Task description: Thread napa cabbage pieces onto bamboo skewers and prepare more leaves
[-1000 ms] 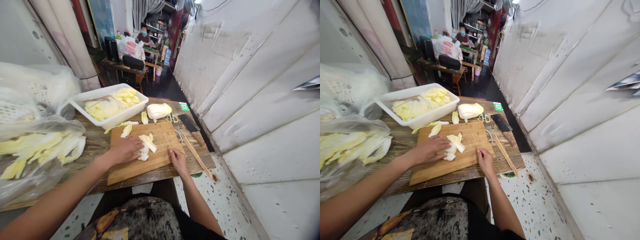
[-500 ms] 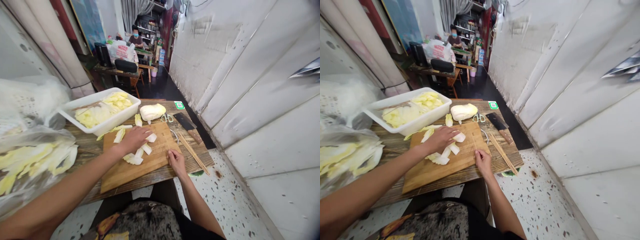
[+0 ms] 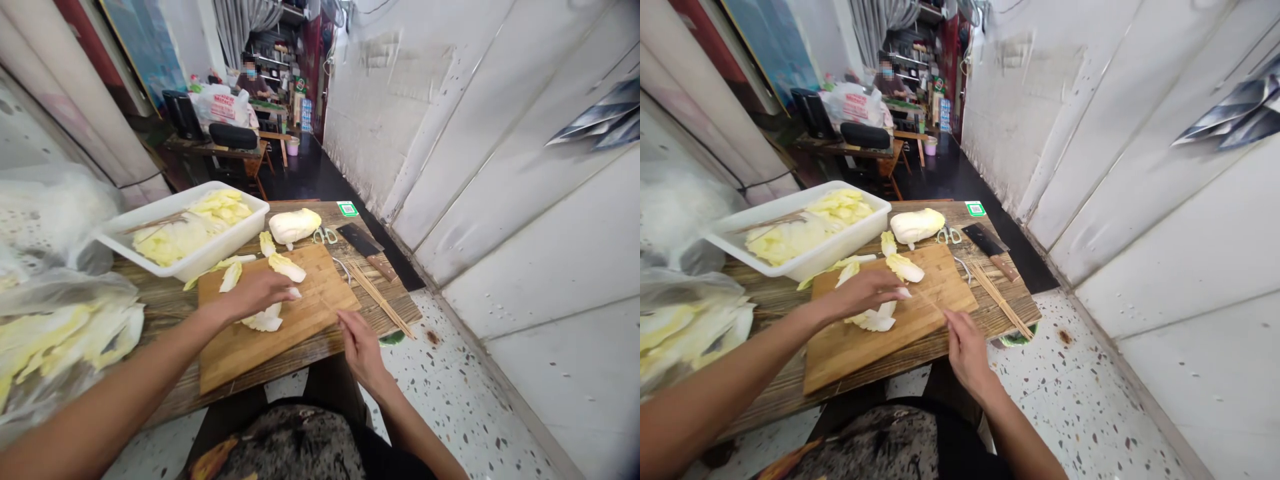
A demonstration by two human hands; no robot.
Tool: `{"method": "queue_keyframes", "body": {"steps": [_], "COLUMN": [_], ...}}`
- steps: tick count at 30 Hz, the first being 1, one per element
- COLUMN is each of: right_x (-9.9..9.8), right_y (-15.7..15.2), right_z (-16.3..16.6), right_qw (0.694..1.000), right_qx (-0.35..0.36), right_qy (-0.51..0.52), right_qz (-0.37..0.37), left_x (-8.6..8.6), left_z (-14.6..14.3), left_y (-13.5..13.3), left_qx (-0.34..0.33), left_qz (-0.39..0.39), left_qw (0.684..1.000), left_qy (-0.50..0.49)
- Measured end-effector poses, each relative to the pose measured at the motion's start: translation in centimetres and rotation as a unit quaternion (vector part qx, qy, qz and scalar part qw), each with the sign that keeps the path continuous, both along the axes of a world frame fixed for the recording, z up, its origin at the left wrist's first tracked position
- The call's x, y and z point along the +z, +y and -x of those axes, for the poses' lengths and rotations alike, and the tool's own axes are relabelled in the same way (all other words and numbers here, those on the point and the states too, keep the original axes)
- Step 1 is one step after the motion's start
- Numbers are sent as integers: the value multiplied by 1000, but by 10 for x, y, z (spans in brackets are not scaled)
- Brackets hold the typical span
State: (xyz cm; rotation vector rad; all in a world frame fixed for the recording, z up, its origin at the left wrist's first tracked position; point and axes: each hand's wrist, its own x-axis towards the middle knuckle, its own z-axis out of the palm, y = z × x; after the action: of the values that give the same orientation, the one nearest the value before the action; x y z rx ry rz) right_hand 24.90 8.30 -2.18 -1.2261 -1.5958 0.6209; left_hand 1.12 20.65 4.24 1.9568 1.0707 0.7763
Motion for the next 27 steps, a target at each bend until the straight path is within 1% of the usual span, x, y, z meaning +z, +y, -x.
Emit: {"method": "queue_keyframes", "body": {"steps": [1,2,3,4,5,6,8,9,10,11,12,14,17,19,23,27], "right_x": [12,24,35,45,54,60,68,70,71,71,71,72,74,76,77,77], "right_y": [-8,-16,-24,-32,-38,-44,-52,-54,-56,-57,-58,-59,-62,-64,-65,-64], "right_z": [0,1,2,3,4,6,10,12,13,15,16,17,19,20,21,21], "right_qw": [999,993,981,968,954,941,924,920,918,916,914,908,901,898,901,902], "right_qx": [13,32,55,79,98,117,141,144,141,137,134,140,143,134,119,117], "right_qy": [-32,-95,-158,-210,-257,-292,-330,-339,-344,-349,-355,-368,-385,-393,-392,-393], "right_qz": [-27,-64,-98,-112,-118,-121,-129,-134,-139,-142,-143,-144,-143,-143,-141,-135], "left_x": [5,9,11,12,11,10,6,4,3,2,2,3,4,4,5,7], "left_z": [6,11,16,19,20,21,19,19,18,19,20,23,26,26,23,21], "left_y": [-18,-38,-59,-80,-101,-118,-144,-152,-157,-160,-162,-163,-163,-163,-161,-159], "left_qx": [10,32,71,143,194,222,252,265,278,288,293,276,238,240,261,253], "left_qz": [11,23,50,136,216,280,391,427,453,468,476,481,475,469,473,484], "left_qw": [1000,999,996,976,937,896,815,783,757,738,726,721,732,733,725,722], "left_qy": [5,3,-10,-92,-195,-264,-346,-367,-380,-391,-401,-416,-425,-430,-428,-426]}}
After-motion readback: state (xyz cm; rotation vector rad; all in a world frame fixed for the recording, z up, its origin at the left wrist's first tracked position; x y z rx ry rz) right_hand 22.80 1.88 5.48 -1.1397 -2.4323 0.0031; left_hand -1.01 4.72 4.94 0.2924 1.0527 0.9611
